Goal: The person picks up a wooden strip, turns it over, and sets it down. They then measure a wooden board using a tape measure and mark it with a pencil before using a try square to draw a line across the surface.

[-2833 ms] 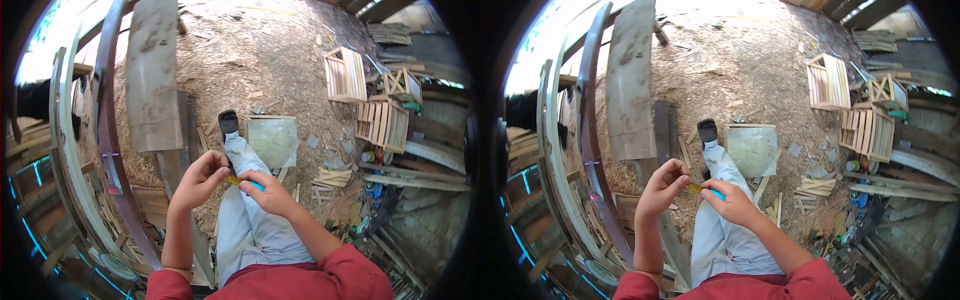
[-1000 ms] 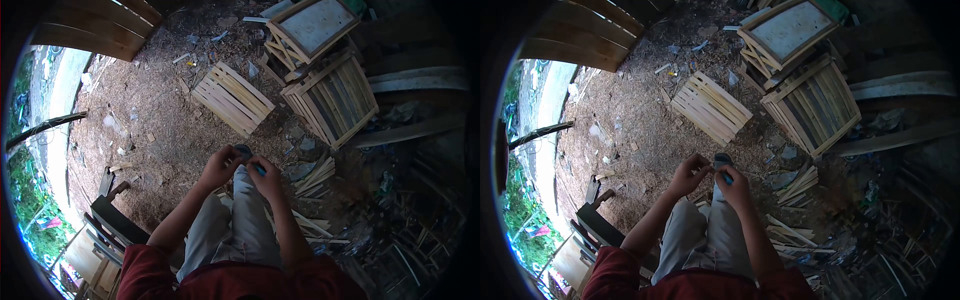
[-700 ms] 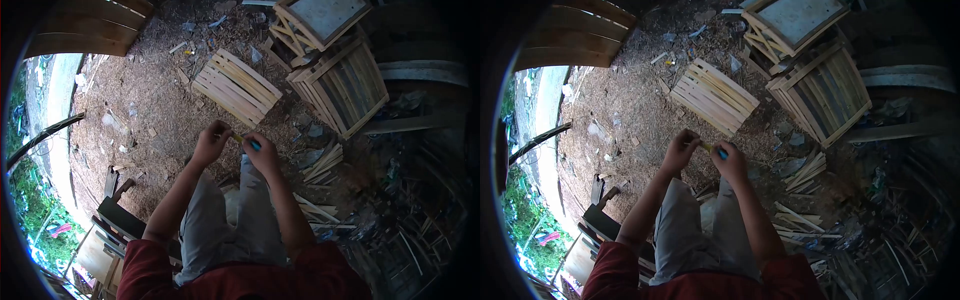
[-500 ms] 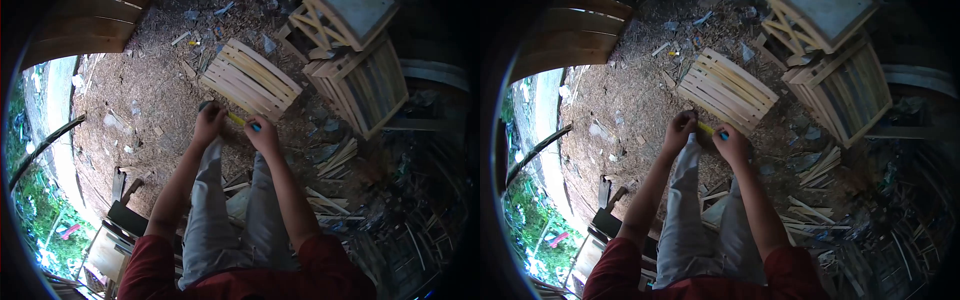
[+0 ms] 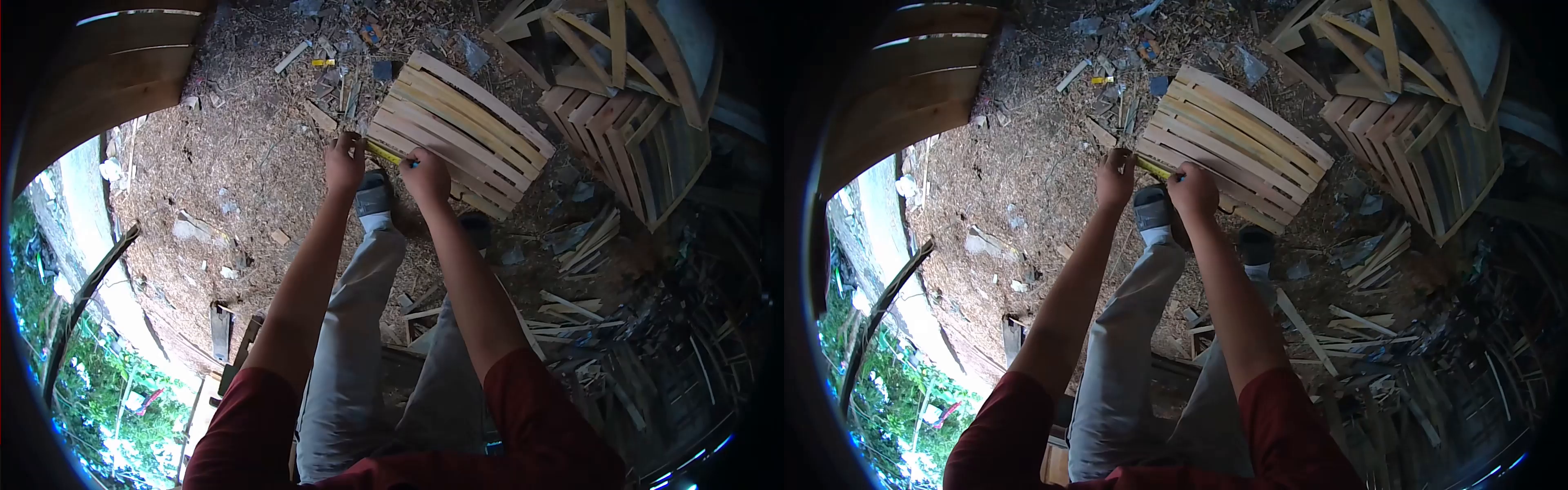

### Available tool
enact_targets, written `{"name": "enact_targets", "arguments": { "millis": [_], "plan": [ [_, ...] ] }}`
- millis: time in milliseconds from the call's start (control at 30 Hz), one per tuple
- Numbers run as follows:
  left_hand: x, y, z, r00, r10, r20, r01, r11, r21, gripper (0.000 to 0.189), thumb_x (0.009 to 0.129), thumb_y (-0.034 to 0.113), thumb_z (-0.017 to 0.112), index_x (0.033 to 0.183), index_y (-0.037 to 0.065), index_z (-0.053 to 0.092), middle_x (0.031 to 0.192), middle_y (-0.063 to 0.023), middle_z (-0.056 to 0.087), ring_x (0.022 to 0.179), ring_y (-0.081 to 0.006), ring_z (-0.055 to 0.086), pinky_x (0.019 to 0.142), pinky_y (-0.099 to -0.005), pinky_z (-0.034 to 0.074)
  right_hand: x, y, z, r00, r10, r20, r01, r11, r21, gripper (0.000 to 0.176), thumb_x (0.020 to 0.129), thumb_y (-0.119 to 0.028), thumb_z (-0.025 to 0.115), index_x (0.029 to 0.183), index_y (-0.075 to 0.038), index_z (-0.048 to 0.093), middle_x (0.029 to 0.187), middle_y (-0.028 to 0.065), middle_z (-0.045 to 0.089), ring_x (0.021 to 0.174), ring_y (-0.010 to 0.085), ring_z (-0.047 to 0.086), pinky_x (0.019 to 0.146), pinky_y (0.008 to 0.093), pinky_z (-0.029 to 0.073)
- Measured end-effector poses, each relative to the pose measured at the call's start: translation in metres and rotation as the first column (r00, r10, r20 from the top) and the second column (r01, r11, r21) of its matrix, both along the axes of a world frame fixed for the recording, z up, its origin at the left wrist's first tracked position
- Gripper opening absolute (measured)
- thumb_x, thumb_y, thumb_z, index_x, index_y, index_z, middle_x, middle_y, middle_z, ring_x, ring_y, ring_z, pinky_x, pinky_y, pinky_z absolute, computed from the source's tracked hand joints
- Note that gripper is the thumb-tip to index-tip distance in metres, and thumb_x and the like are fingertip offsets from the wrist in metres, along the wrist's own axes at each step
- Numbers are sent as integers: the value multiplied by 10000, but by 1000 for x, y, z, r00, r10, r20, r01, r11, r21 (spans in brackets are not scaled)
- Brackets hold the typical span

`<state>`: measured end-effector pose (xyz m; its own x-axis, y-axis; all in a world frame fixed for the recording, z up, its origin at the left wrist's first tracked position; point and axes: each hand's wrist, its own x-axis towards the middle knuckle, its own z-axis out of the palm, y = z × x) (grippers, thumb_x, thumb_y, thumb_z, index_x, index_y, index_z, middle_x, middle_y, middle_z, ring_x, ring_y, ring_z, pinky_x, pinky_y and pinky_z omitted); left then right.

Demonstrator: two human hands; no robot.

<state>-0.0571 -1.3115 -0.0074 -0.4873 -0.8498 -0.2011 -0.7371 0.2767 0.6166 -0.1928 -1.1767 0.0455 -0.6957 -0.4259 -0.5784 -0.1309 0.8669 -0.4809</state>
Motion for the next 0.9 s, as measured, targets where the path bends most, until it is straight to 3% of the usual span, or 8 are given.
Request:
{"name": "enact_targets", "arguments": {
  "millis": [167,267,333,433,500,633,833,900],
  "plan": [
    [-11,3,9,995,46,-87,-33,988,148,179,975,235,796,1047,88,723,1007,-160,754,995,-421,705,878,-542,551,-2,17,0,999,-31,-16,30,998,-55,239,855,-291,832,1021,-134,762,978,148,797,938,411,761,790,520,608],
    [-25,7,20,995,71,65,-86,961,263,152,982,192,772,1047,73,704,1011,-164,747,998,-425,699,884,-531,550,-12,41,10,1000,-12,-6,12,1000,0,289,842,-300,854,1051,-134,743,959,141,783,943,404,760,788,520,606],
    [-23,8,8,1000,28,-2,-28,997,71,144,973,165,765,1039,60,692,1014,-168,733,1003,-424,694,883,-532,544,-17,66,15,998,-60,-1,60,998,-4,301,825,-301,873,1030,-122,743,945,141,772,938,399,756,793,516,605],
    [-15,11,-2,1000,5,-25,-5,1000,21,129,970,148,756,1026,58,684,1010,-170,716,1007,-421,685,881,-538,534,-29,116,14,994,-105,-27,103,992,-70,314,796,-281,905,988,-92,742,933,144,757,926,388,748,808,504,604],
    [-14,16,-1,998,-4,56,11,993,-120,206,944,209,824,1010,70,685,1001,-165,713,984,-422,673,871,-548,526,-41,156,12,991,-116,-64,107,987,-120,314,783,-259,919,967,-76,742,934,145,753,918,382,745,818,497,604],
    [-9,17,-5,996,-45,83,57,987,-147,232,917,228,860,964,69,697,959,-129,740,979,-418,666,874,-559,521,-60,232,8,965,-191,-182,151,966,-212,243,783,-173,910,939,-53,768,939,149,745,911,364,744,834,465,606],
    [-13,25,-13,987,22,157,27,951,-307,217,935,277,847,933,83,749,891,-122,764,882,-365,717,785,-522,560,-73,298,13,955,-275,-111,249,947,-202,280,834,-263,921,945,-48,779,961,154,774,920,352,770,825,456,608],
    [-15,27,-13,986,27,165,30,942,-334,219,928,279,858,921,86,754,898,-111,775,857,-342,731,770,-500,569,-75,309,16,949,-306,77,315,931,-184,360,874,-368,917,967,-48,781,973,154,787,910,340,781,813,446,606]
  ]
}}
